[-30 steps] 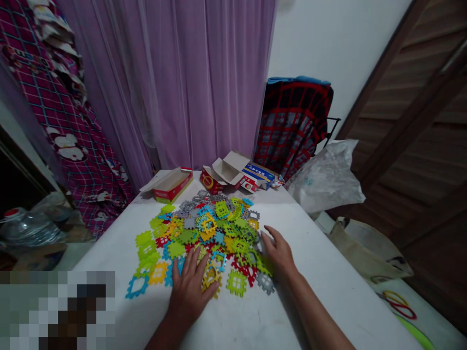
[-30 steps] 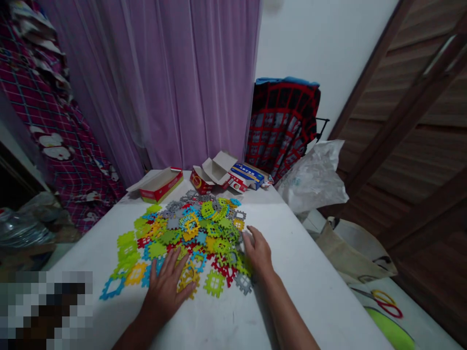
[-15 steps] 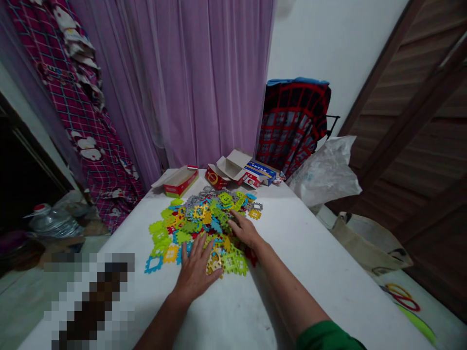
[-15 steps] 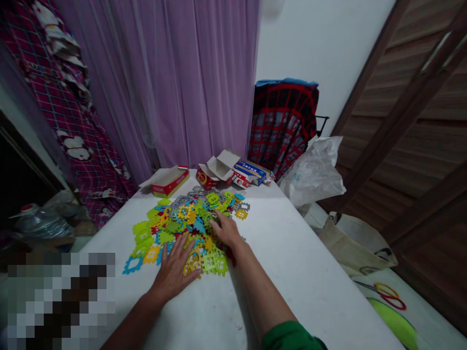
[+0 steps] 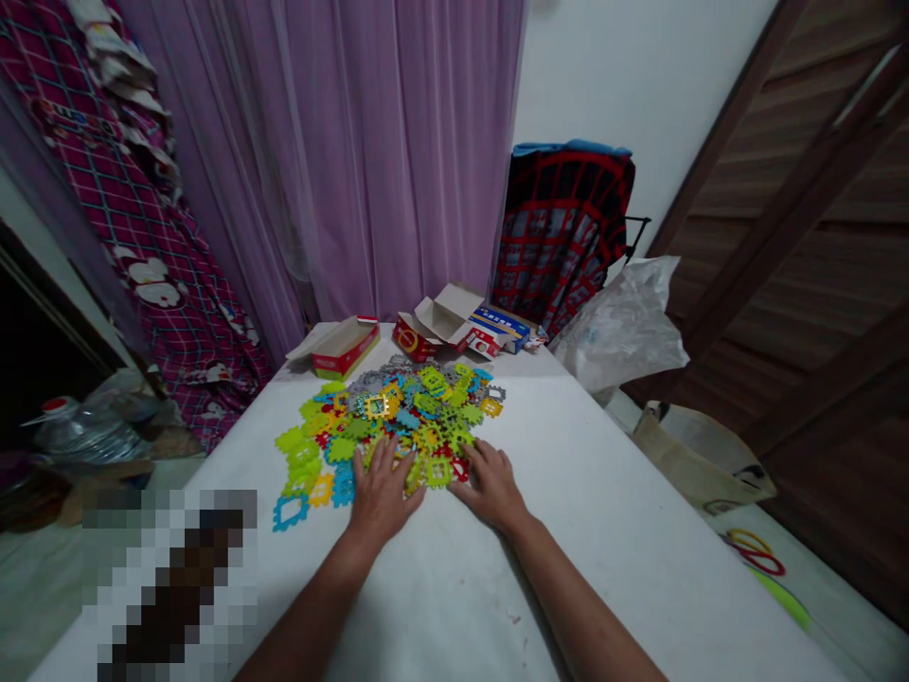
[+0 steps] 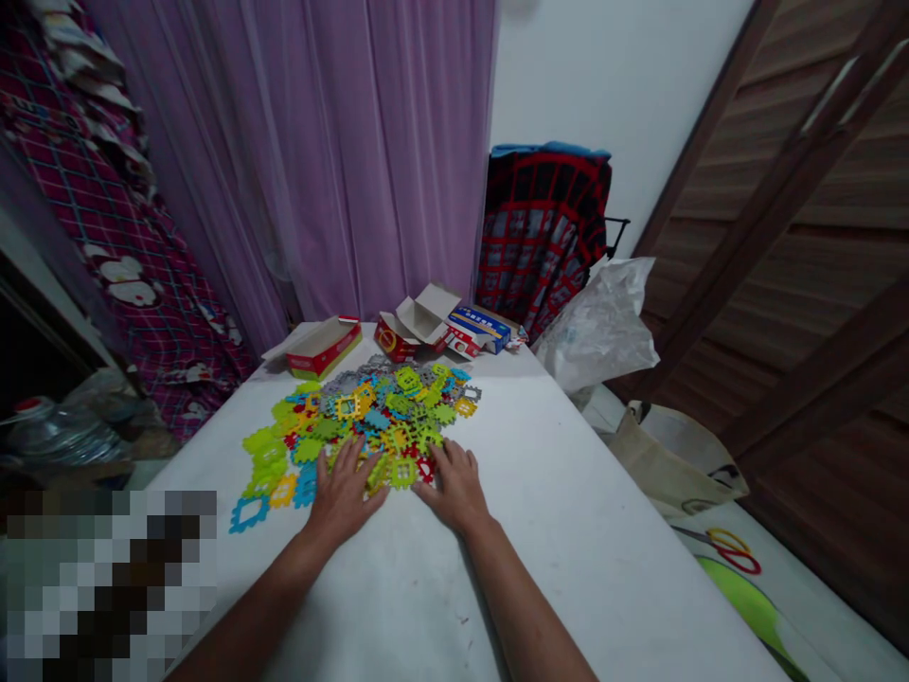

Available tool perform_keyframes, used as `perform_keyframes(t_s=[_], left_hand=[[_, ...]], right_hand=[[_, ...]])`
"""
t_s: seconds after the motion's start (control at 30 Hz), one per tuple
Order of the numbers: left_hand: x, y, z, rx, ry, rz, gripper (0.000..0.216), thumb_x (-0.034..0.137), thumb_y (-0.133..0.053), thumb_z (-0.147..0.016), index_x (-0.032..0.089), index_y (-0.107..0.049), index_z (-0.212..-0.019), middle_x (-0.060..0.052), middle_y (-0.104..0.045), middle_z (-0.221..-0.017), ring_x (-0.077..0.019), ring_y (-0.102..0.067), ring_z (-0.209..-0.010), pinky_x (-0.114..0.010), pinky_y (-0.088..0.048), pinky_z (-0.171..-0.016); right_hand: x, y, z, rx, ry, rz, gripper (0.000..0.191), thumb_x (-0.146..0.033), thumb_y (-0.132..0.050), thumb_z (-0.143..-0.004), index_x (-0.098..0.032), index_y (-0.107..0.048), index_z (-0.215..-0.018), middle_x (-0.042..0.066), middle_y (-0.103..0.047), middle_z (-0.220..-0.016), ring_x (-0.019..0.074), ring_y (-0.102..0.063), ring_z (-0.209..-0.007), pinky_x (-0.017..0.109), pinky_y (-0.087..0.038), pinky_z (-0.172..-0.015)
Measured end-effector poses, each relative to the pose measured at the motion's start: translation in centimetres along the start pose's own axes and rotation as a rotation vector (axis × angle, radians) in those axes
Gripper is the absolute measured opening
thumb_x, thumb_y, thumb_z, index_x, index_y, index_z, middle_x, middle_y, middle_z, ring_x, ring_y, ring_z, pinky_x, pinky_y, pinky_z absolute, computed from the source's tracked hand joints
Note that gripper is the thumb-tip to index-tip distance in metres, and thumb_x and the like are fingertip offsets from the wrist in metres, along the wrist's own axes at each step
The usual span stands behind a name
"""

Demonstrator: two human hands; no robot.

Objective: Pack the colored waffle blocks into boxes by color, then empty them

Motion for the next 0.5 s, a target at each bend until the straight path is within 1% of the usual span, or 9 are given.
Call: perform_keyframes(t_s=[0.03, 0.1, 0.17, 0.2, 0.23, 0.27, 0.33, 0.4, 0.5], left_hand=[[-0.3, 0.1, 0.3, 0.034, 0.027, -0.024, 0.044, 0.042, -0.057, -0.084, 0.022, -0.061, -0.124, -0.016, -0.046, -0.146, -0.0352, -0.039, -0.136, -0.066, -0.013, -0.112], [-0.6, 0.1, 1.3, 0.072, 0.035, -0.044, 0.047, 0.043, -0.056, -0.085, 0.019, -0.06, -0.125, -0.017, -0.047, -0.145, -0.0352, -0.04, -0.135, -0.065, -0.013, -0.113], [-0.5, 0.0, 2.1, 0.073, -0.009, -0.031, 0.049, 0.045, -0.055, -0.086, 0.021, -0.058, -0.128, -0.014, -0.051, -0.142, -0.0333, -0.043, -0.133, -0.062, -0.014, -0.114], [-0.4, -0.1, 2.4, 0.067, -0.031, -0.02, 0.049, 0.045, -0.054, -0.087, 0.023, -0.057, -0.13, -0.012, -0.053, -0.14, -0.0319, -0.044, -0.133, -0.061, -0.015, -0.115], [-0.3, -0.2, 2.6, 0.06, -0.044, -0.012, 0.047, 0.044, -0.053, -0.088, 0.025, -0.056, -0.131, -0.011, -0.054, -0.139, -0.0305, -0.045, -0.133, -0.06, -0.016, -0.115], [-0.3, -0.2, 2.7, 0.053, -0.051, -0.007, 0.044, 0.042, -0.052, -0.089, 0.027, -0.056, -0.131, -0.009, -0.055, -0.139, -0.0294, -0.045, -0.133, -0.059, -0.016, -0.115], [-0.3, -0.3, 2.6, 0.045, -0.06, -0.003, 0.039, 0.037, -0.051, -0.09, 0.029, -0.058, -0.128, -0.008, -0.056, -0.138, -0.0283, -0.044, -0.134, -0.058, -0.017, -0.115], [-0.4, -0.3, 2.5, 0.043, -0.068, -0.004, 0.037, 0.034, -0.051, -0.09, 0.029, -0.06, -0.125, -0.008, -0.056, -0.138, -0.0284, -0.044, -0.134, -0.058, -0.017, -0.115], [-0.5, -0.4, 2.4, 0.039, -0.068, -0.001, 0.037, 0.032, -0.053, -0.088, 0.028, -0.061, -0.124, -0.008, -0.056, -0.138, -0.0289, -0.046, -0.133, -0.058, -0.016, -0.116]], right_hand=[[0.5, 0.1, -0.8, 0.074, -0.012, -0.095, 0.056, -0.049, -0.066, -0.075, -0.021, -0.062, -0.124, 0.016, -0.055, -0.136, 0.0306, -0.049, -0.127, 0.053, -0.034, -0.107], [2.5, 0.5, -1.7, 0.233, -0.108, -0.301, 0.044, -0.049, -0.058, -0.081, -0.019, -0.068, -0.112, 0.015, -0.064, -0.123, 0.0272, -0.058, -0.116, 0.047, -0.043, -0.101], [4.9, 0.8, -1.7, 0.343, -0.255, -0.448, 0.038, -0.048, -0.052, -0.085, -0.018, -0.07, -0.1, 0.012, -0.072, -0.105, 0.024, -0.065, -0.099, 0.042, -0.05, -0.092], [5.7, 0.9, -1.6, 0.369, -0.307, -0.479, 0.036, -0.047, -0.052, -0.084, -0.019, -0.071, -0.096, 0.01, -0.073, -0.098, 0.0231, -0.066, -0.092, 0.041, -0.052, -0.088], [6.1, 1.0, -1.5, 0.372, -0.321, -0.482, 0.033, -0.046, -0.053, -0.082, -0.02, -0.071, -0.093, 0.009, -0.073, -0.094, 0.0226, -0.067, -0.089, 0.041, -0.052, -0.086], [6.1, 1.1, -1.6, 0.357, -0.295, -0.465, 0.03, -0.044, -0.056, -0.08, -0.021, -0.071, -0.091, 0.008, -0.073, -0.094, 0.0226, -0.066, -0.09, 0.041, -0.052, -0.087], [5.1, 1.3, -1.9, 0.288, -0.174, -0.389, 0.025, -0.038, -0.059, -0.077, -0.022, -0.072, -0.092, 0.008, -0.072, -0.102, 0.0232, -0.064, -0.098, 0.042, -0.049, -0.092], [3.7, 1.3, -2.2, 0.192, -0.057, -0.281, 0.028, -0.034, -0.061, -0.075, -0.023, -0.071, -0.099, 0.008, -0.069, -0.114, 0.024, -0.06, -0.108, 0.043, -0.045, -0.096], [2.2, 1.1, -2.7, 0.077, -0.004, -0.13, 0.032, -0.033, -0.064, -0.075, -0.025, -0.07, -0.106, 0.007, -0.067, -0.12, 0.0242, -0.058, -0.111, 0.042, -0.042, -0.096]])
Point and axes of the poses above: each hand's wrist, its own z-axis away from the middle knuckle, its own y-axis out of the back of the hand, x = y × z, the point moved 6 cm from there along -z, towards the middle knuckle
